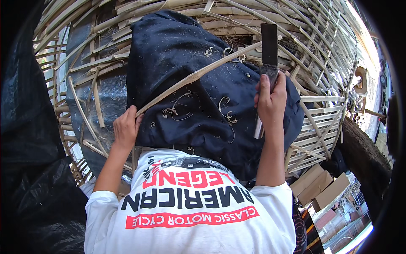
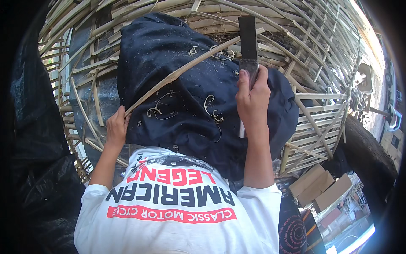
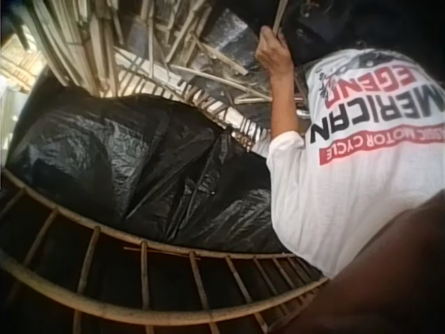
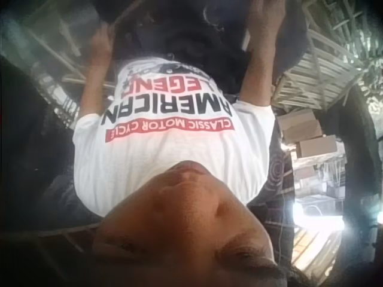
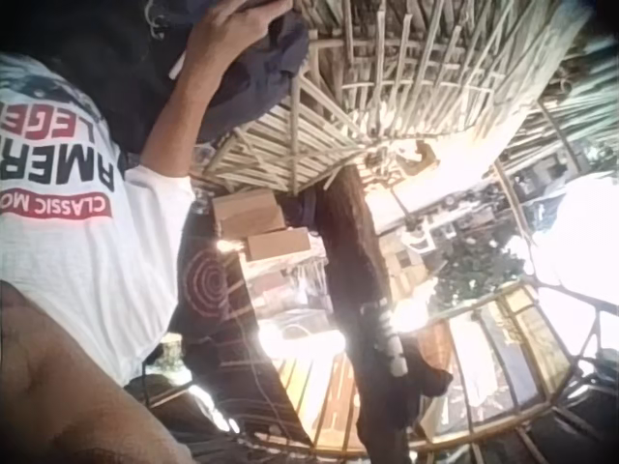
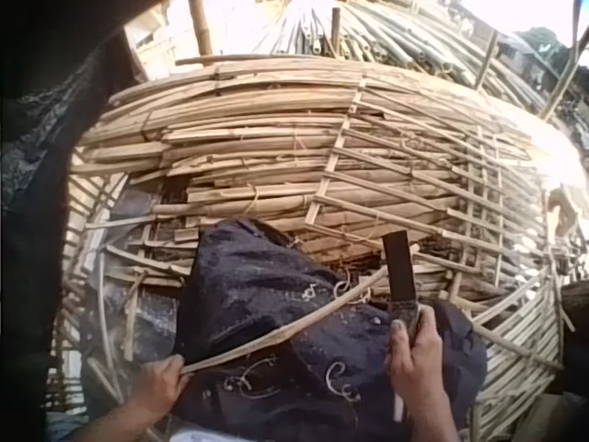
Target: The person shaves a strip of bamboo using a cleaver, removing thin shavings to smooth the surface and edges.
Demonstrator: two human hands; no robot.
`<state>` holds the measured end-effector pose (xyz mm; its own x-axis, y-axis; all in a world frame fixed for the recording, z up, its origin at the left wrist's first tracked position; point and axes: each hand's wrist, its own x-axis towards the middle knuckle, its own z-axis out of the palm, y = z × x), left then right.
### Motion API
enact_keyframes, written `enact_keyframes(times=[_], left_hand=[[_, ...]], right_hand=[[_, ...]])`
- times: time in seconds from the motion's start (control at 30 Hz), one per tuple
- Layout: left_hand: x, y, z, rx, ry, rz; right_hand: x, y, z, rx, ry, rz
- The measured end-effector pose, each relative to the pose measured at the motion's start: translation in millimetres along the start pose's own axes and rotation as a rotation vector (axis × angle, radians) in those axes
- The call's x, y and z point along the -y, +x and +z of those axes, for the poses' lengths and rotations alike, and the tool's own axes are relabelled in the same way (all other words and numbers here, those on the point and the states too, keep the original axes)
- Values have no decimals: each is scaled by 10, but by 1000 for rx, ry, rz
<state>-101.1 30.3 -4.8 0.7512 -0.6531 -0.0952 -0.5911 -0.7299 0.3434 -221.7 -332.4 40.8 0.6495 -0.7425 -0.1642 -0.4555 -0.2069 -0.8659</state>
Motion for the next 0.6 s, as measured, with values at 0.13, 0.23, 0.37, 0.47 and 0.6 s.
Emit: enact_keyframes(times=[0.13, 0.23, 0.37, 0.47, 0.6], left_hand=[[-8, 12, 53, -41, 20, 50], [14, 0, 83, -27, 47, 44], [50, 24, 114, -17, 80, 78], [30, 20, 116, -56, 103, 103], [44, -28, 158, -84, 107, 116]], right_hand=[[-71, -44, 27, 36, -25, -42], [-29, 20, -61, 66, -67, -42], [87, 113, -103, 40, -45, 17], [58, 103, -68, 77, -169, 0], [93, 104, -260, 150, -238, 45]])
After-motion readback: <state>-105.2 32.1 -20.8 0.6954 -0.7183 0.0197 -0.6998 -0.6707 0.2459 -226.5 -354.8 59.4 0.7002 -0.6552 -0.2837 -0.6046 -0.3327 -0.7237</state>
